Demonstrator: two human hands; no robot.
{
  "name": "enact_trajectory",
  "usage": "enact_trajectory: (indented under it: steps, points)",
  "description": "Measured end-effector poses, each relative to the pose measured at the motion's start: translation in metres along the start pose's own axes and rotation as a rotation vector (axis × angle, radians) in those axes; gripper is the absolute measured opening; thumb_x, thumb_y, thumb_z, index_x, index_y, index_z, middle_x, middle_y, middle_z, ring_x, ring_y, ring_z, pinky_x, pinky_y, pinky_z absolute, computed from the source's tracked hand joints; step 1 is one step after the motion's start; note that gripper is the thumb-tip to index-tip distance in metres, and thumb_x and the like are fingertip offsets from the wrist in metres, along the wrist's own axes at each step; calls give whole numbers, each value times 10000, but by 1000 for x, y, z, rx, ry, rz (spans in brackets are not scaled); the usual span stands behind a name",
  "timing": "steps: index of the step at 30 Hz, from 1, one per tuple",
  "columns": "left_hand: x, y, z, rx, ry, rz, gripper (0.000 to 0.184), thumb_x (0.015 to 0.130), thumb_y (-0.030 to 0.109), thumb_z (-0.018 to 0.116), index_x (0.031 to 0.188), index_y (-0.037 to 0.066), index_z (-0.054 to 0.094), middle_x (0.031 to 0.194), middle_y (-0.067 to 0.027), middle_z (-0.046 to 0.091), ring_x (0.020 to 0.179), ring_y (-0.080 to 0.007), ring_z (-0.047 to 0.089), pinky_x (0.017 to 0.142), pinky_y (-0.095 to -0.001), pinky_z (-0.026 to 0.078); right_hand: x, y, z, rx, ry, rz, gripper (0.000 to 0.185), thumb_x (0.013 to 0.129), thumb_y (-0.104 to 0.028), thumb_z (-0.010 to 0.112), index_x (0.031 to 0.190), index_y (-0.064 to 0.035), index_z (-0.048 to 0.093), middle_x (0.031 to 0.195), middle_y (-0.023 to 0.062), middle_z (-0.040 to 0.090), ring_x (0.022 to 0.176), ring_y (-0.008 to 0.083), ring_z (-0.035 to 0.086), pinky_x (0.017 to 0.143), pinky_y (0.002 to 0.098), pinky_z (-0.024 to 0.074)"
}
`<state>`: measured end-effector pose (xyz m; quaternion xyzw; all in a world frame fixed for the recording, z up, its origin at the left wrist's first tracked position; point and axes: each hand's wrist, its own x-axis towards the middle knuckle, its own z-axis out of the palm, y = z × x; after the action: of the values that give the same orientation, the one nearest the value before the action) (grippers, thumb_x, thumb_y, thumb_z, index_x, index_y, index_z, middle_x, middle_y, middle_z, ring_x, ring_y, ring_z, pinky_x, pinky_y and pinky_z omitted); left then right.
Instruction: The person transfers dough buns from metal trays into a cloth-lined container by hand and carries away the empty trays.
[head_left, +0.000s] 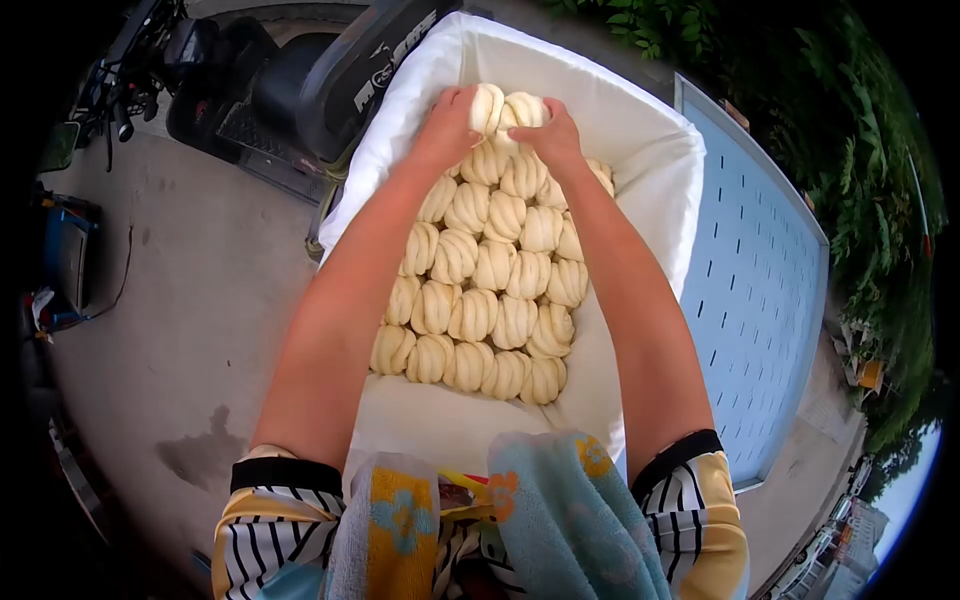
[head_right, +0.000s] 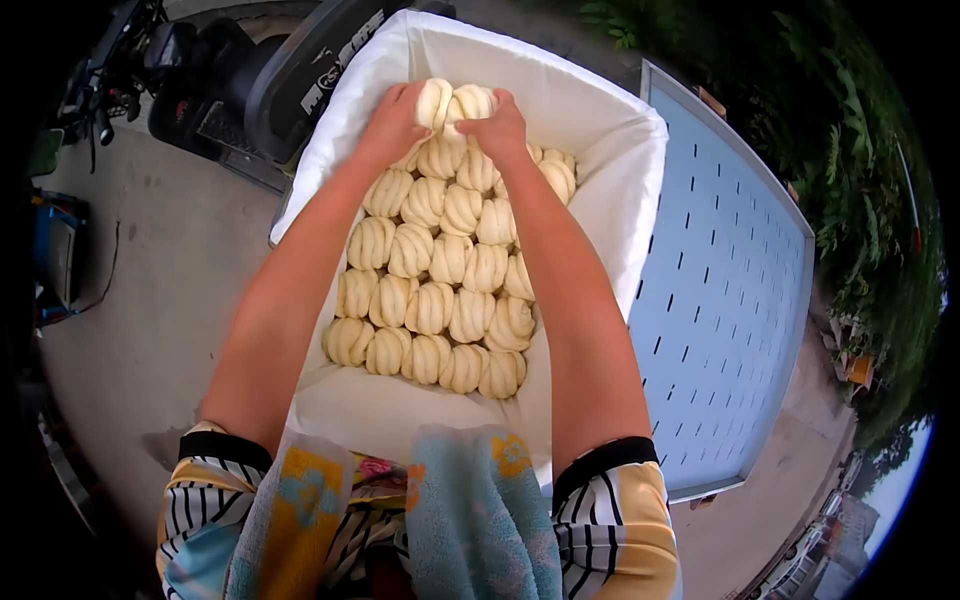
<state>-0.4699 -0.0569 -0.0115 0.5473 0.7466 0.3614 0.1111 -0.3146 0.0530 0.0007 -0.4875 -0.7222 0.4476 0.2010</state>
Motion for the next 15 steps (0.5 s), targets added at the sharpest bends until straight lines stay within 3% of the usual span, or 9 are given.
enact_trajectory:
  steps: [2,6,9,11,15]
  points:
    - [11,-18,25,22,179,61,610,736,-16,702,1301,55,482,1319,-200,481,1241,-376,479,1029,-408,435,21,5,20,-72,73,-113,849,658,-124,865,1380,-27,428,1330,180,546,1211,324,548,981,385,477]
    - [20,-46,62,161,336,174,412,840,-33,514,1241,59,500,1314,-158,496,1250,-341,474,1010,-402,450,24,46,61,-150,270,-316,739,667,-80,846,1295,-46,458,1310,149,515,1193,351,528,963,402,483]
    - [17,-49,74,372,365,155,335,845,20,532,1176,66,546,1240,-127,561,1170,-296,528,966,-382,472,32,62,71,-282,311,-386,659,680,-79,830,1230,-51,468,1263,144,504,1140,356,531,931,410,496]
    - [15,-51,78,487,251,105,315,834,60,548,1148,61,572,1158,-115,604,1081,-275,557,904,-367,487,37,68,75,-458,303,-409,617,687,-78,821,1195,-53,470,1226,144,507,1093,354,540,901,414,507]
    - [22,-59,84,724,192,121,326,801,123,581,1114,36,604,1018,-104,653,941,-256,577,804,-349,490,46,57,85,-617,131,-43,648,706,-158,837,1224,-44,466,1270,166,490,1121,356,549,887,409,521]
